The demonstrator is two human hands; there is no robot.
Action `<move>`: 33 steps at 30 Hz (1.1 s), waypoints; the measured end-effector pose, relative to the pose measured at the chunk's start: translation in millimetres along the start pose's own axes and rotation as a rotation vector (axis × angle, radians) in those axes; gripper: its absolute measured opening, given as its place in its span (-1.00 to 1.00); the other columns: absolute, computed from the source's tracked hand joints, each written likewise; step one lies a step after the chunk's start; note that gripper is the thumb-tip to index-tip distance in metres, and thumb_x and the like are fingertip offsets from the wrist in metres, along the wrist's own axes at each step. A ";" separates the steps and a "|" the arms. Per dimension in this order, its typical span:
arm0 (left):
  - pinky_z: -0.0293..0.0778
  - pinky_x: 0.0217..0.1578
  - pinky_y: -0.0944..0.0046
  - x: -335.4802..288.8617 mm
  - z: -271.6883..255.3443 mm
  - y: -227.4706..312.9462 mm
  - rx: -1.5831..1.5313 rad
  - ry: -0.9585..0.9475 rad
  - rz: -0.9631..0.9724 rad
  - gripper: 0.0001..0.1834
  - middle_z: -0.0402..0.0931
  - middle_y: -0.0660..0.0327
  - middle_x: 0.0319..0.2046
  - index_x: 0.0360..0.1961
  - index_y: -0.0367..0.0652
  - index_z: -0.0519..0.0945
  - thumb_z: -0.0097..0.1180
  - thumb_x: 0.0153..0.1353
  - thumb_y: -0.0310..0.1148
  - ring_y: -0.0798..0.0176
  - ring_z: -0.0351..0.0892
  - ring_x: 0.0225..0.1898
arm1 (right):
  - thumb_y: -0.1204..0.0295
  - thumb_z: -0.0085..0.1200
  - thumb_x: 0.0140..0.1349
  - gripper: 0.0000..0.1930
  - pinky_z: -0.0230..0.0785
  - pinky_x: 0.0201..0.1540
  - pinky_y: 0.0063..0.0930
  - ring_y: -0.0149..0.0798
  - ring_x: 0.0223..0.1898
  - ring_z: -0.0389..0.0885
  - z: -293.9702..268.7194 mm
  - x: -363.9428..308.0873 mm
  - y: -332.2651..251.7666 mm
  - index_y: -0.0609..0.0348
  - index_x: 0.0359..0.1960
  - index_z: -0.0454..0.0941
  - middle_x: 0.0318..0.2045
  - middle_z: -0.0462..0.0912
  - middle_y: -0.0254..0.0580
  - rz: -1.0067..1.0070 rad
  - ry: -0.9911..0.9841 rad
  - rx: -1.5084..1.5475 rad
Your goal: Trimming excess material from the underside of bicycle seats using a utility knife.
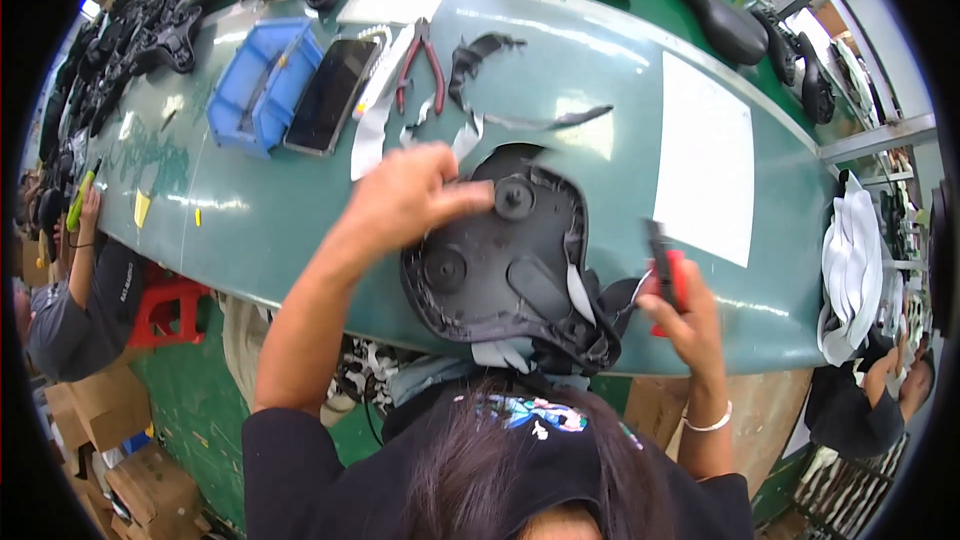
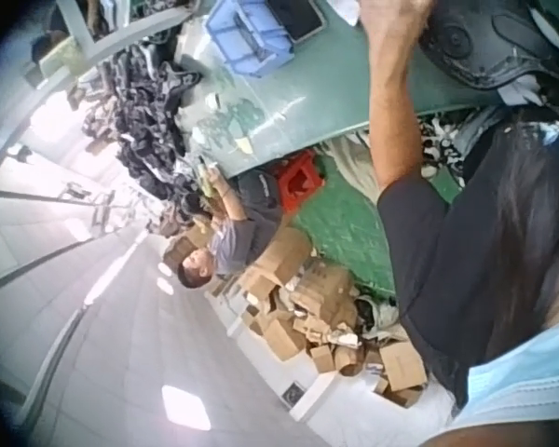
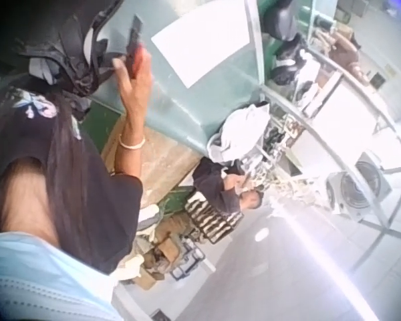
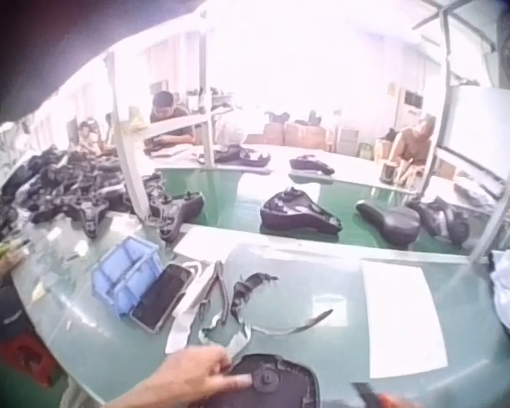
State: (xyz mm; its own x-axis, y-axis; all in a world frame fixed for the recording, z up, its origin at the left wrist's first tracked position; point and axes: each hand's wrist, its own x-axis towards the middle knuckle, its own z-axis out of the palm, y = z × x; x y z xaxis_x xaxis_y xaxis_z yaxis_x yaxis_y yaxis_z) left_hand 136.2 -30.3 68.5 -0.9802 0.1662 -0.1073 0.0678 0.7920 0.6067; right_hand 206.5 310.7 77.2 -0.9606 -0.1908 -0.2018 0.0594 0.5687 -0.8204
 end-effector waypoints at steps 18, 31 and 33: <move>0.24 -0.63 0.46 123.0 19.9 -0.3 -1.635 0.778 -0.165 -0.71 0.34 0.32 -0.56 -0.34 -0.15 0.41 0.05 0.31 -0.13 0.44 0.39 -0.63 | 0.46 0.12 0.18 -0.54 0.32 -0.55 -0.68 -0.52 -0.62 0.45 -33.4 248.4 -20.1 0.20 0.14 0.39 -0.45 0.59 -0.24 -0.177 0.392 0.467; 0.34 -0.54 0.32 140.5 70.6 22.5 -0.631 0.511 0.134 -0.88 0.46 0.14 -0.54 -0.40 -0.28 0.53 0.14 0.16 -0.43 0.29 0.41 -0.58 | 0.33 0.28 0.06 -0.53 0.56 -0.36 -0.45 -0.42 -0.30 0.49 67.1 505.0 -102.3 0.13 0.00 0.41 -0.33 0.47 -0.35 -0.165 0.093 0.660; 0.34 -0.54 0.31 139.1 66.0 19.3 -0.639 0.521 0.139 -0.88 0.45 0.15 -0.54 -0.41 -0.28 0.53 0.14 0.17 -0.42 0.29 0.41 -0.59 | 0.29 0.30 0.05 -0.55 0.56 -0.42 -0.47 -0.43 -0.39 0.50 64.9 513.0 -90.1 0.10 -0.05 0.42 -0.38 0.46 -0.36 -0.210 0.203 0.689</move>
State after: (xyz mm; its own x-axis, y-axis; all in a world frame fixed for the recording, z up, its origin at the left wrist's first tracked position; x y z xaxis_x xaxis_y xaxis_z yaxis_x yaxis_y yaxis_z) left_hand 13.4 46.8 13.3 -0.9418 -0.1794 0.2844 0.2301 0.2729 0.9341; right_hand -274.1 109.7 12.8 -0.9978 -0.0505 0.0440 -0.0385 -0.1057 -0.9937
